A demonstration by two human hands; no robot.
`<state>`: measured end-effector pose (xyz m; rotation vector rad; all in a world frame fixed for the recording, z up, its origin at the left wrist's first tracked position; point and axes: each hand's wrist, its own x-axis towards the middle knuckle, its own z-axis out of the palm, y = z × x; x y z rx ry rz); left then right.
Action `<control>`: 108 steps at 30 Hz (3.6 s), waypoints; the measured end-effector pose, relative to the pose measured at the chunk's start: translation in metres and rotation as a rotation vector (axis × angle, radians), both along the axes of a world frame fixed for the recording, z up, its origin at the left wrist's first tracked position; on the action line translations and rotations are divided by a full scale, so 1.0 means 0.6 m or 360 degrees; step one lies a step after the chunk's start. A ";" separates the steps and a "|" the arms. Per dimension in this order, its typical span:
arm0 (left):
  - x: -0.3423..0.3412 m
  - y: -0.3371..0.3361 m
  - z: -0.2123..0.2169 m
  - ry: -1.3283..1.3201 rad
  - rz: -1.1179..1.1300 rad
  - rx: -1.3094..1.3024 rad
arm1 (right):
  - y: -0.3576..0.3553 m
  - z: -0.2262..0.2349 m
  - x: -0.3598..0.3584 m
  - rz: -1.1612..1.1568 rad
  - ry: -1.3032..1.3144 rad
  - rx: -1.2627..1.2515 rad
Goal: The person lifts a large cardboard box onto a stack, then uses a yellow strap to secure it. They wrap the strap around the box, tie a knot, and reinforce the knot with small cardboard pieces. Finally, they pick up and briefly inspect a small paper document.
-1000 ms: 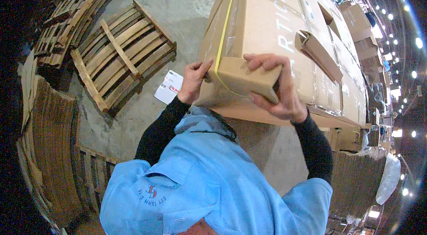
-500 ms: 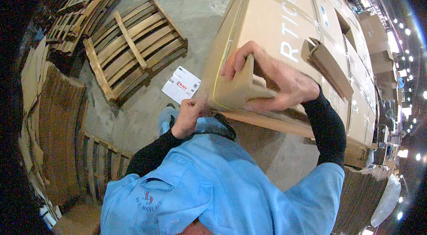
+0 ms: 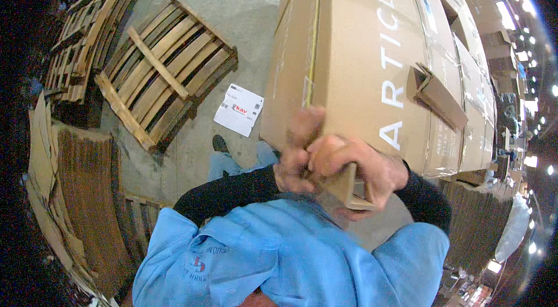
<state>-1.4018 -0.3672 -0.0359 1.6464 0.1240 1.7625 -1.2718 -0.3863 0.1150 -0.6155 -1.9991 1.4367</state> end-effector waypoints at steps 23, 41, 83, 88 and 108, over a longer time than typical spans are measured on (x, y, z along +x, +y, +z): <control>-0.306 0.136 -0.133 0.1178 -0.0873 -0.1032 | 0.159 0.090 0.270 -0.1793 -0.2229 -0.0270; -0.123 0.560 -0.150 0.1408 -0.0793 -0.1161 | 0.662 0.076 0.352 -0.1978 -0.2049 0.0253; 0.563 1.752 0.253 0.0013 -0.2156 -0.1483 | 1.415 0.282 0.584 -0.2543 -0.2159 0.1773; 0.687 1.769 0.257 0.0087 -0.2667 -0.1522 | 1.423 0.256 0.637 -0.2599 0.0396 0.1203; 0.980 1.770 0.094 0.2051 -0.2652 -0.1133 | 1.358 0.228 0.622 -0.3641 0.0168 0.1598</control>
